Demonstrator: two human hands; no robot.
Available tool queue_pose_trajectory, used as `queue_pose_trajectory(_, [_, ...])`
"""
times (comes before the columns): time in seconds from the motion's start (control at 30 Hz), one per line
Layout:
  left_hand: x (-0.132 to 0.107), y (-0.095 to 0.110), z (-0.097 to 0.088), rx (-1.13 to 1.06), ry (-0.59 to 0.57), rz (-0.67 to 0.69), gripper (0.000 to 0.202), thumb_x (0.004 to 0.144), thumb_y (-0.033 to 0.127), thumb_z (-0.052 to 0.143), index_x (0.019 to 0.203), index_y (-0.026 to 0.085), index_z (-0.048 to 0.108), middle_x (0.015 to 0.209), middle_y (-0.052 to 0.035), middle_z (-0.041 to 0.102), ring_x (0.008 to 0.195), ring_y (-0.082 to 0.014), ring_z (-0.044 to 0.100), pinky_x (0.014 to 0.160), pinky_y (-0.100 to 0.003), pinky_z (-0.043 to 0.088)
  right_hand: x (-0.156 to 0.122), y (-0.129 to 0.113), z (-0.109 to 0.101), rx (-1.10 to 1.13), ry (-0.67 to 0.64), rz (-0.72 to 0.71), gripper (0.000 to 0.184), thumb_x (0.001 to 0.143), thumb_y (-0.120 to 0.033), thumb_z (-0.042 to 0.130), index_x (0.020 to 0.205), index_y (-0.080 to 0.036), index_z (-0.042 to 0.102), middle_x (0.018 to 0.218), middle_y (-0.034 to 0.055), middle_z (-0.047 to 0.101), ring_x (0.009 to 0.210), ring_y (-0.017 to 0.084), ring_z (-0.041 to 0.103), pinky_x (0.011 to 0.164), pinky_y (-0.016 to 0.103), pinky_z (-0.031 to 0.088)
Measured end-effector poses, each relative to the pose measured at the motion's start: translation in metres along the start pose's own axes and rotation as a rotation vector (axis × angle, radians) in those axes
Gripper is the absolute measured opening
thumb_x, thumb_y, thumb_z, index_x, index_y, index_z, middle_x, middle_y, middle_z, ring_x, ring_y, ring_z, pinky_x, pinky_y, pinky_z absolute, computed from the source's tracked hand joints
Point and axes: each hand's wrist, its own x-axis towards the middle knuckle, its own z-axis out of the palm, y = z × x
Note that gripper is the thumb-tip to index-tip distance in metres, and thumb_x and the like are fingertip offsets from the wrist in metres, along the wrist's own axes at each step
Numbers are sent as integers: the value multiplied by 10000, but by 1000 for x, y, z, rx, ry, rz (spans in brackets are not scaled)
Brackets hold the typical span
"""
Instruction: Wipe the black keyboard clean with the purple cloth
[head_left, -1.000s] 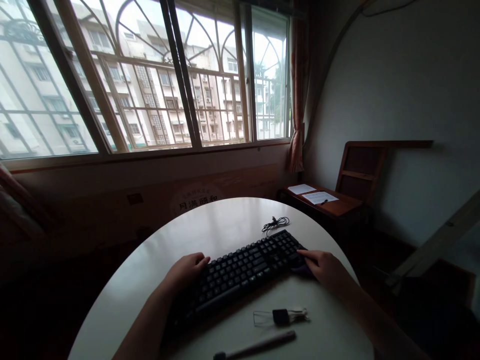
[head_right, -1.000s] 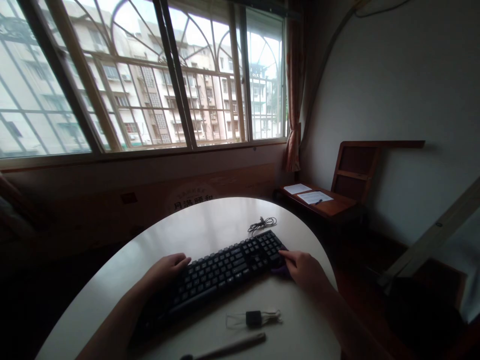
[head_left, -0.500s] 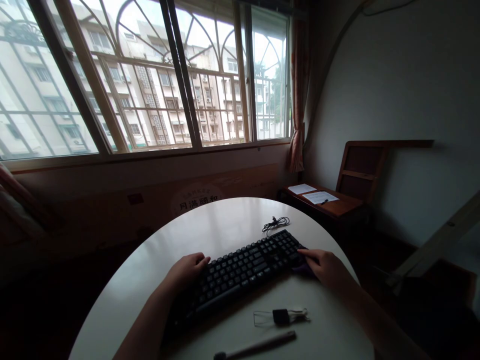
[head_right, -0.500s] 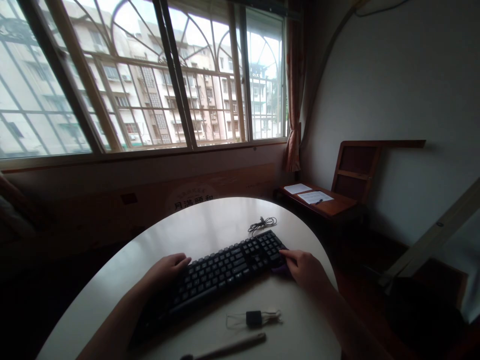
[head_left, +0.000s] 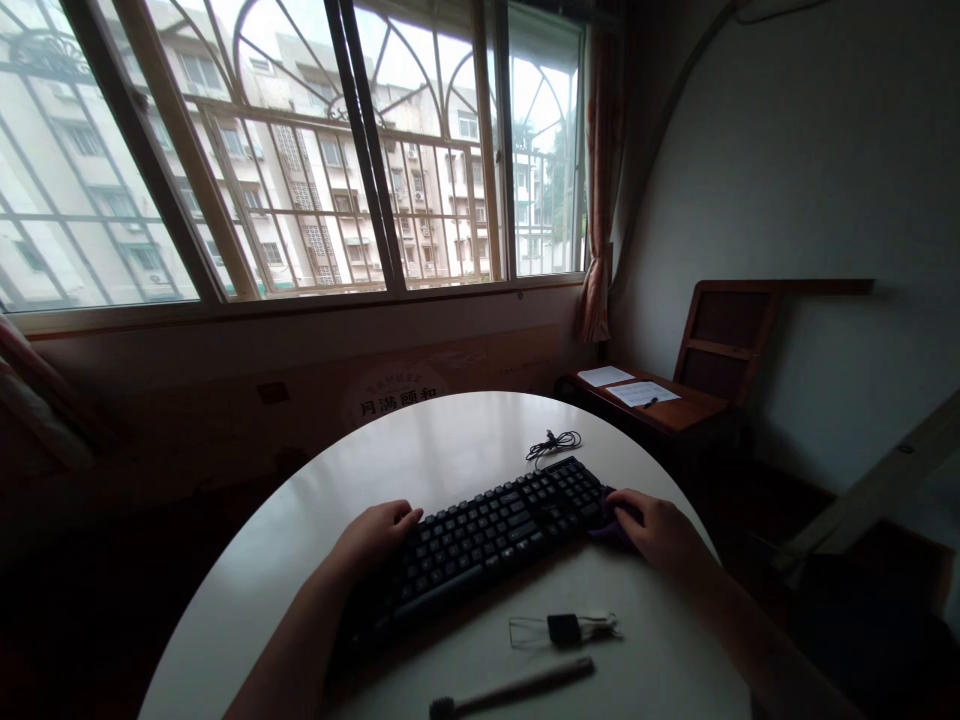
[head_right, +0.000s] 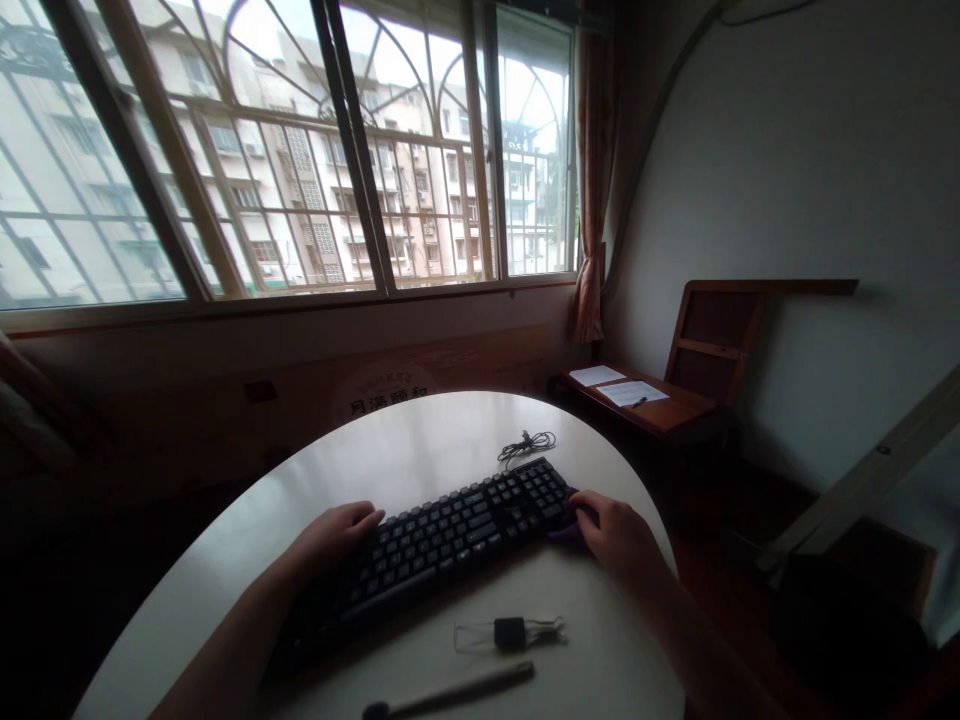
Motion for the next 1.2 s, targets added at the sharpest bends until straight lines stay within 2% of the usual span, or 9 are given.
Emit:
queue_pose_trajectory(0.2, [2,-3,1,2,-6,10,424,876,531,365,813,209,634,861,-72,698,816,-252,619,674,-310,397,2,3,4,14,-51,-29,329,867,-297,510,1100,-251,738,1113,33,730,1056,246,678,926,351,521])
queue_pose_trajectory(0.4, [1,-1,1,13,-10,3,426,884,527,358,830,209,637,873,-76,698,828,-253,623,670,-309,395,1,1,3,5,-55,6,351,869,-294,515,1156,-251,713,1138,40,721,1066,258,675,914,371,528])
queue_pose_trajectory(0.67, [1,-2,1,9,-15,9,434,883,534,362,836,207,643,866,-74,696,819,-251,620,665,-311,394,2,4,7,102,-39,-136,336,893,-267,491,1133,-204,717,1144,66,714,1071,240,664,965,357,503])
queue_pose_trajectory(0.77, [2,-3,1,4,-19,7,428,887,532,364,837,208,639,865,-70,695,814,-247,620,662,-309,389,-1,-1,8,171,-71,-224,349,911,-278,486,1200,-205,667,1180,72,692,1100,239,643,979,362,487])
queue_pose_trajectory(0.87, [2,-3,2,1,-19,0,416,890,522,369,834,209,637,867,-67,696,817,-244,620,664,-308,385,-4,-6,9,184,-109,-246,354,910,-281,499,1246,-219,592,1155,72,687,1040,238,655,914,363,506])
queue_pose_trajectory(1.0, [1,-3,2,-1,-18,-10,411,891,518,373,835,209,639,871,-67,697,816,-244,620,664,-309,382,-3,-6,9,165,-105,-250,205,910,-263,500,1085,-222,598,1017,52,696,916,224,665,812,340,515])
queue_pose_trajectory(1.1, [1,-2,1,0,-21,-10,412,891,519,376,836,205,638,876,-71,698,820,-245,620,663,-308,384,-2,-5,8,168,-76,-287,153,918,-266,502,980,-215,632,969,49,698,914,225,658,834,347,507])
queue_pose_trajectory(1.2, [1,-2,1,6,-23,-5,413,894,514,369,836,202,635,885,-75,698,831,-246,623,666,-306,387,-3,-6,7,238,-72,-323,175,927,-276,508,978,-210,662,992,56,704,943,224,658,866,344,508])
